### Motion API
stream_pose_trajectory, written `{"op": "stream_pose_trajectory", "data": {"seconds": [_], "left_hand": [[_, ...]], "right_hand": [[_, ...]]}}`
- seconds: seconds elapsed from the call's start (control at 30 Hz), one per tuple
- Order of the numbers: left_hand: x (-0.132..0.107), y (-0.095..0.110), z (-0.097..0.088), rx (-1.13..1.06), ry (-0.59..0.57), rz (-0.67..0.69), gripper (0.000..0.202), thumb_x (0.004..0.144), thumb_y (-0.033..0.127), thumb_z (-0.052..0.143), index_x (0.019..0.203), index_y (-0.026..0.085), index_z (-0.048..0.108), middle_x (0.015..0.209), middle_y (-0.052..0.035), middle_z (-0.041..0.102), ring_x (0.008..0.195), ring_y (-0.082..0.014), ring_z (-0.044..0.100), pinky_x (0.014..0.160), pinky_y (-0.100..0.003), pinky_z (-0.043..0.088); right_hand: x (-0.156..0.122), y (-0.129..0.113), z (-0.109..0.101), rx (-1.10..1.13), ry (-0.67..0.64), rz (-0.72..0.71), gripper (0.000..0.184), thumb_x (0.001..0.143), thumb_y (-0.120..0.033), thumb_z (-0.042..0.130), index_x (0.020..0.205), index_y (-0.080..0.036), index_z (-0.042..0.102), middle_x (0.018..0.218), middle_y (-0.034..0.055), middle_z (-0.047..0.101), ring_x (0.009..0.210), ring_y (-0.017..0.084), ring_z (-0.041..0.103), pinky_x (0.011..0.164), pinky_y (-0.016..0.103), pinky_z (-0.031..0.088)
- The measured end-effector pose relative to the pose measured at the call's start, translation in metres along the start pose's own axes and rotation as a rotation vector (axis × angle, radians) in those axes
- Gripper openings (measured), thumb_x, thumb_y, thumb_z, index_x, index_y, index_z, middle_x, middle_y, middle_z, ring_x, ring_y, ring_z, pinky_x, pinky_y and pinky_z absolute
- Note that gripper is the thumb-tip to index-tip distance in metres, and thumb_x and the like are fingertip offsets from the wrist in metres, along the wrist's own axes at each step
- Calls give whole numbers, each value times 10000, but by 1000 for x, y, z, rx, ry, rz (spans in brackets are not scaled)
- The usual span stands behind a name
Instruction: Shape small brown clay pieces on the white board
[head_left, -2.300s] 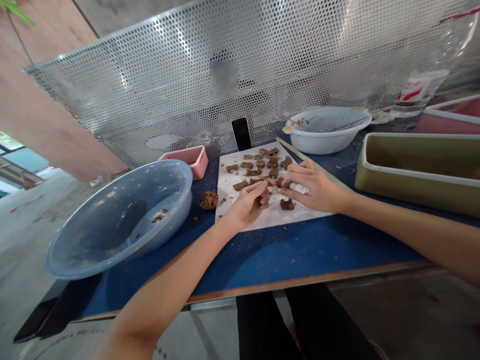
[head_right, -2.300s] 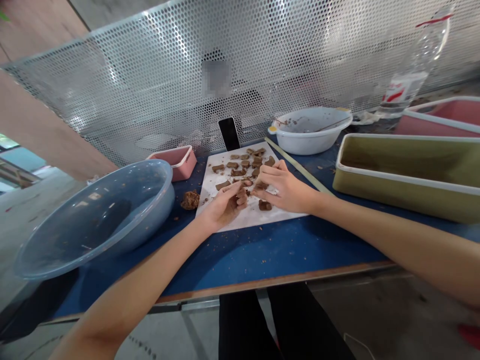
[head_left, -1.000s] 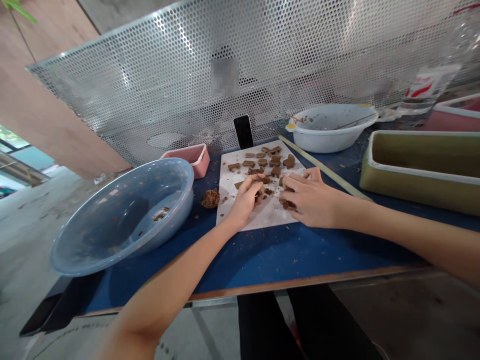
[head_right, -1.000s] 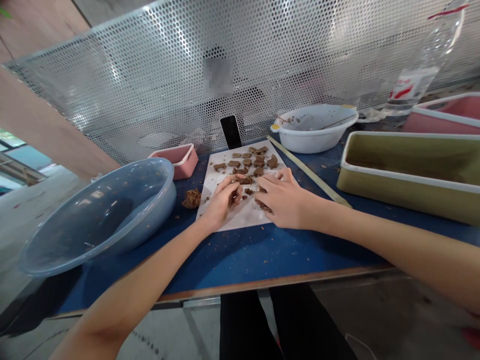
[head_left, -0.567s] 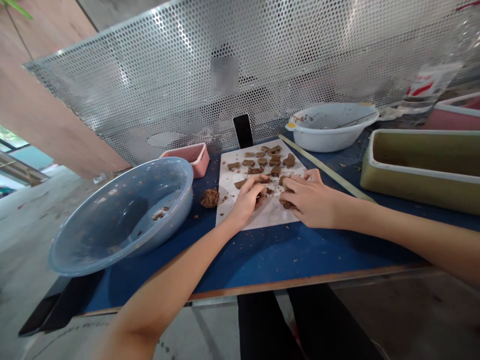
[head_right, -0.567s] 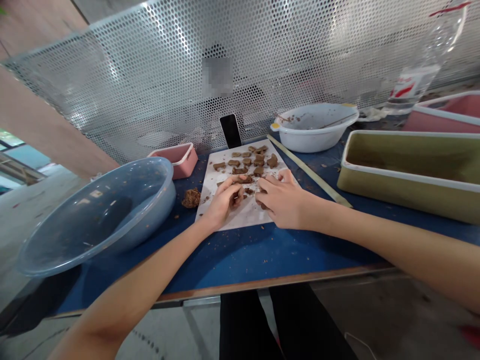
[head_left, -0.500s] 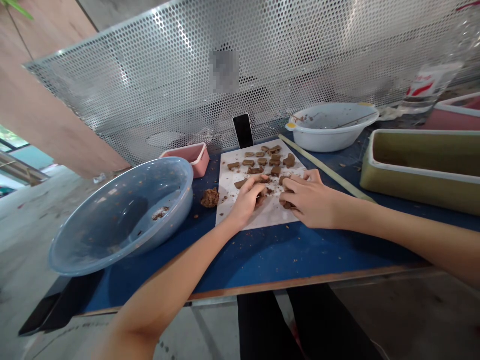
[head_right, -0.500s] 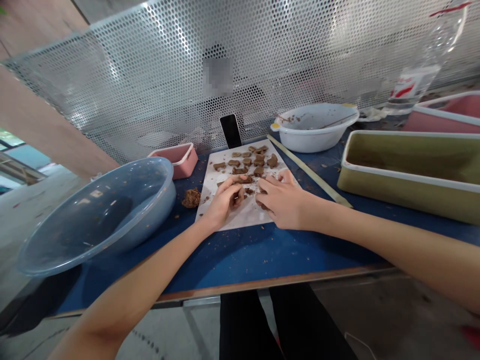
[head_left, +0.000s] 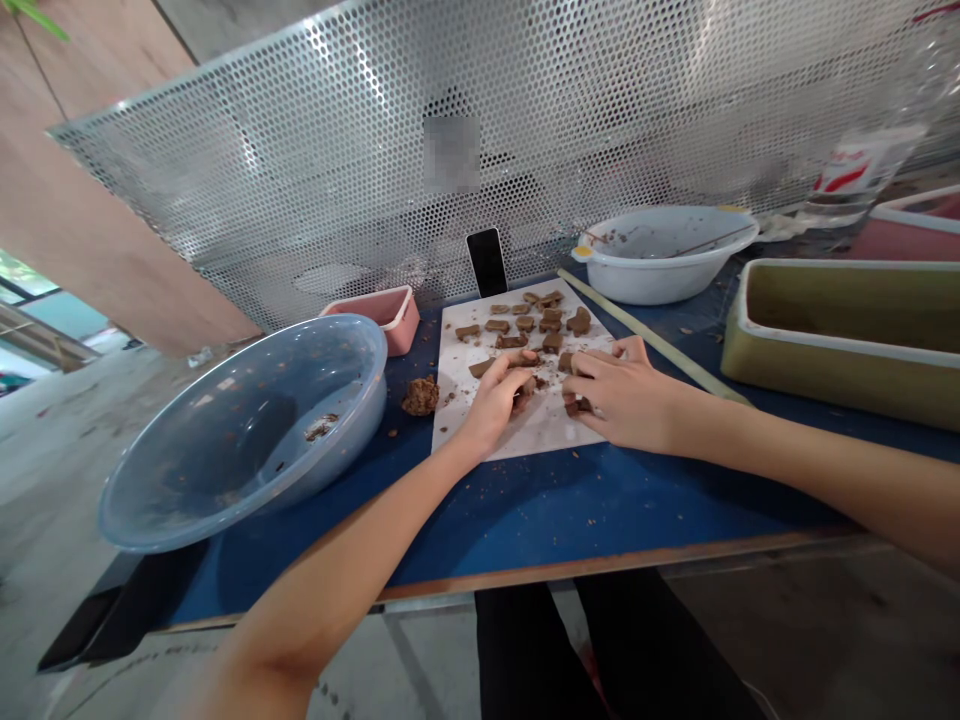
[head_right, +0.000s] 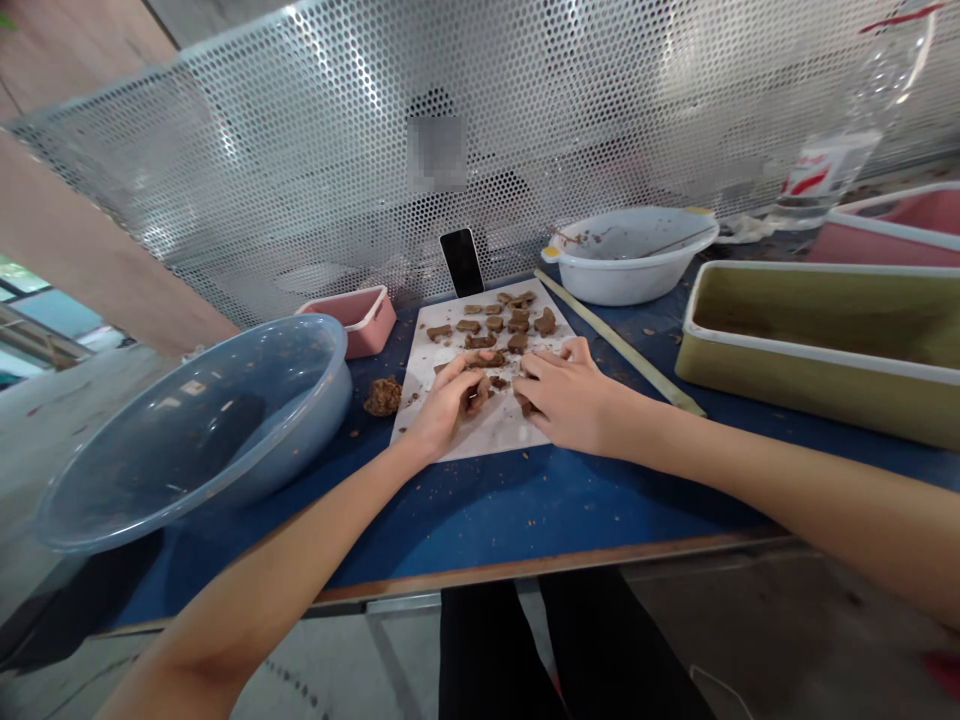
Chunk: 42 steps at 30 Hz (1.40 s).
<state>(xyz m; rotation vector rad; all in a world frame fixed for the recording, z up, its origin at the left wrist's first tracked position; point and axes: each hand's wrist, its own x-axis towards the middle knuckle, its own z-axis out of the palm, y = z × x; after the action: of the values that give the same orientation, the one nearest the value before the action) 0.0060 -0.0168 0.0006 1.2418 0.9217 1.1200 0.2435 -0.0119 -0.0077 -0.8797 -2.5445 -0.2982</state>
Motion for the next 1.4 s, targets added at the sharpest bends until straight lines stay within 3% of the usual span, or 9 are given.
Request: {"op": "stream_pose_trajectory", "data": {"seconds": [0.3, 0.9, 1.4], "left_hand": [[0, -1, -1, 40, -4, 6, 230, 967, 284, 664, 1183, 205, 657, 673, 61, 468, 571, -128, 377, 562, -264, 271], [-1, 3, 1, 86, -29, 7, 240, 952, 238, 650, 1186, 187, 629, 667, 69, 458, 564, -120, 328, 570, -275, 247], [-1, 3, 0, 156, -39, 9, 251, 944, 239, 630, 1190, 190, 635, 679, 69, 443, 581, -131, 336, 590, -296, 252]], "right_hand": [[0, 1, -4, 31, -65, -6, 124, 1014, -164, 633, 942, -215, 721, 1062, 87, 716, 985, 262, 633, 897, 437, 233], [0, 6, -7, -38, 25, -161, 221, 1085, -146, 604, 889, -196, 692, 993, 85, 721, 987, 254, 613, 893, 425, 269], [1, 2, -10, -75, -35, -148, 294, 1134, -169, 565, 885, -194, 721, 977, 76, 745, 955, 242, 629, 931, 443, 276]]}}
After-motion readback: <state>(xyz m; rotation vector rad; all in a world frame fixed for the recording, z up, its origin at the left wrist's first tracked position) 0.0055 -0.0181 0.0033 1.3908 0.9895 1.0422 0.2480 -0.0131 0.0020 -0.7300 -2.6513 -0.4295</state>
